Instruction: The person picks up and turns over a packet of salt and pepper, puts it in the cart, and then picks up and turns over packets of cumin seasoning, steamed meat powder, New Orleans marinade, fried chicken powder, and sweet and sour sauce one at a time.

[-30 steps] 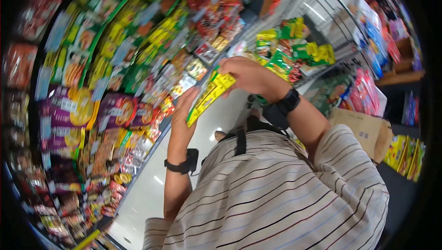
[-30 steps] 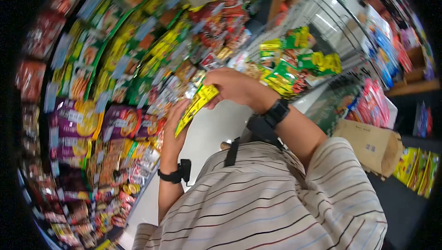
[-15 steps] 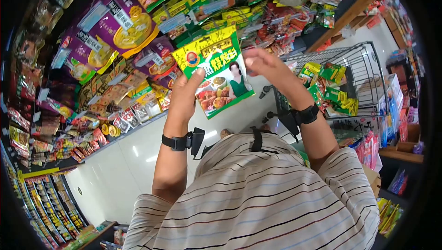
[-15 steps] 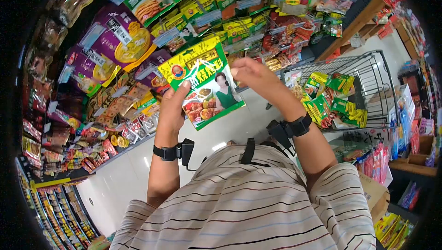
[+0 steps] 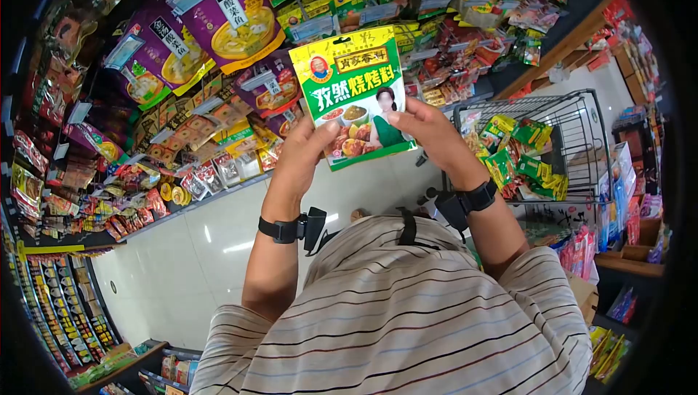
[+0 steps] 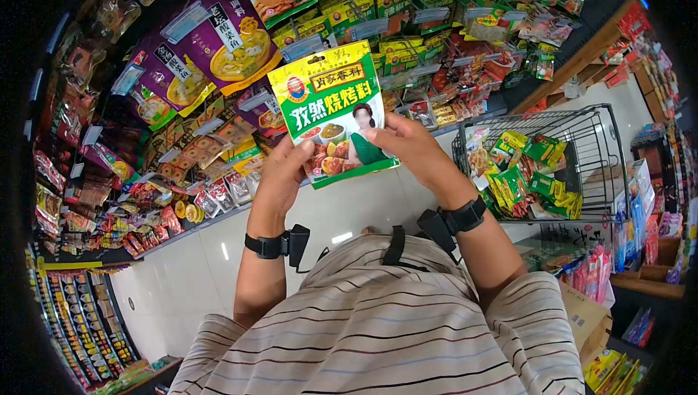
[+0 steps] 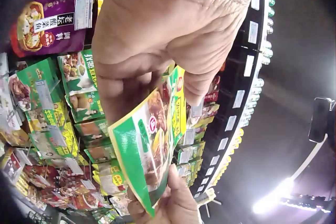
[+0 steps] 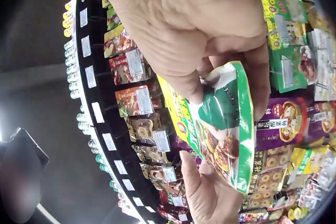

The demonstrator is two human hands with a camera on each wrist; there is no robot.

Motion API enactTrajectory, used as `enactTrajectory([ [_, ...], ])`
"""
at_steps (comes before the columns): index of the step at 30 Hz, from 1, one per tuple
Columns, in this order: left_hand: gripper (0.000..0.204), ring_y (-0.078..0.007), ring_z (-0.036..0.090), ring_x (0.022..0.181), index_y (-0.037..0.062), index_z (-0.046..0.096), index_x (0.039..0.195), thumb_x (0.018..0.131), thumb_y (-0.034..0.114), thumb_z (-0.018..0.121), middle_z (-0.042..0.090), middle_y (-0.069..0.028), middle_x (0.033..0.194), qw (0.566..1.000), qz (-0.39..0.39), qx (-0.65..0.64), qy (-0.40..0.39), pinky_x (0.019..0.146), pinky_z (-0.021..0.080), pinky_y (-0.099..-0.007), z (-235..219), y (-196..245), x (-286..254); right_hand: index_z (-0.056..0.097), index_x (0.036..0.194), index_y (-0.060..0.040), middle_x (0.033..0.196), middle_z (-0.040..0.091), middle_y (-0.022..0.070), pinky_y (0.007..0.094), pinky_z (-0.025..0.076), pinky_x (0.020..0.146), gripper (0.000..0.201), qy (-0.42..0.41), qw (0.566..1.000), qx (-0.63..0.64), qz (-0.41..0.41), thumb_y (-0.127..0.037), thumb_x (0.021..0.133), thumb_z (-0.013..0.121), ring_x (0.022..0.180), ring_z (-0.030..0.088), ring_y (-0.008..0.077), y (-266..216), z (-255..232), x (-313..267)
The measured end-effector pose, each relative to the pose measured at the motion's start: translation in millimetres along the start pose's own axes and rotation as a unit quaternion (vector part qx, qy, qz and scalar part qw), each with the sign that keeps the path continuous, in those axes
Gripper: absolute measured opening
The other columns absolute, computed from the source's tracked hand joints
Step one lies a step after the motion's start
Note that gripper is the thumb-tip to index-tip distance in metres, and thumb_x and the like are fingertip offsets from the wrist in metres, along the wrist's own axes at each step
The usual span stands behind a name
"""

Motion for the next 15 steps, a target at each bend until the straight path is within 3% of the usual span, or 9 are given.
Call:
enactTrajectory([
  [5, 0.049, -0.0141, 0.06, 0.111, 0.0019, 0.052, 0.134, 0.095, 0.028, 0.066, 0.063, -0.0066, 0.124, 0.999, -0.039, -0.009, -0.027, 0.097, 0.046, -0.031, 1.9, -9.7, -8.3, 0.06, 0.125, -0.0019, 0.114, 0.065, 0.0012, 0.025, 0.046, 0.091, 0.037, 0.017, 1.0, 0.0, -0.02, -0.025, 0.097, 0.064, 0.103, 0.058, 0.0075, 7.6, 0.9, -1.4],
  [8, 0.046, -0.0136, 0.06, 0.11, 0.0019, 0.053, 0.133, 0.095, 0.026, 0.065, 0.063, -0.006, 0.123, 0.999, -0.02, -0.015, -0.046, 0.097, 0.046, -0.0302, 6.9, -9.7, -9.6, 0.06, 0.125, -0.0016, 0.114, 0.065, 0.001, 0.0251, 0.046, 0.092, 0.036, 0.024, 0.999, 0.0, -0.029, -0.025, 0.097, 0.064, 0.103, 0.058, 0.0074, 5.4, 6.5, -5.8],
  [15, 0.039, -0.0144, 0.065, 0.095, 0.0025, 0.058, 0.125, 0.094, 0.026, 0.065, 0.067, -0.0058, 0.109, 0.995, -0.057, 0.021, -0.073, 0.079, 0.053, -0.0303, 5.5, -13.8, -11.0, 0.061, 0.122, -0.0017, 0.11, 0.066, 0.001, 0.0238, 0.048, 0.087, 0.034, 0.04, 0.999, 0.004, -0.029, -0.025, 0.098, 0.064, 0.099, 0.061, 0.007, 4.8, 14.0, -15.9],
])
Point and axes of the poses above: each hand's wrist, its own x-axis towards the middle knuckle, its own z-axis out of the palm, y = z × x, the point moved 5 cm from there along x, towards the middle knuckle
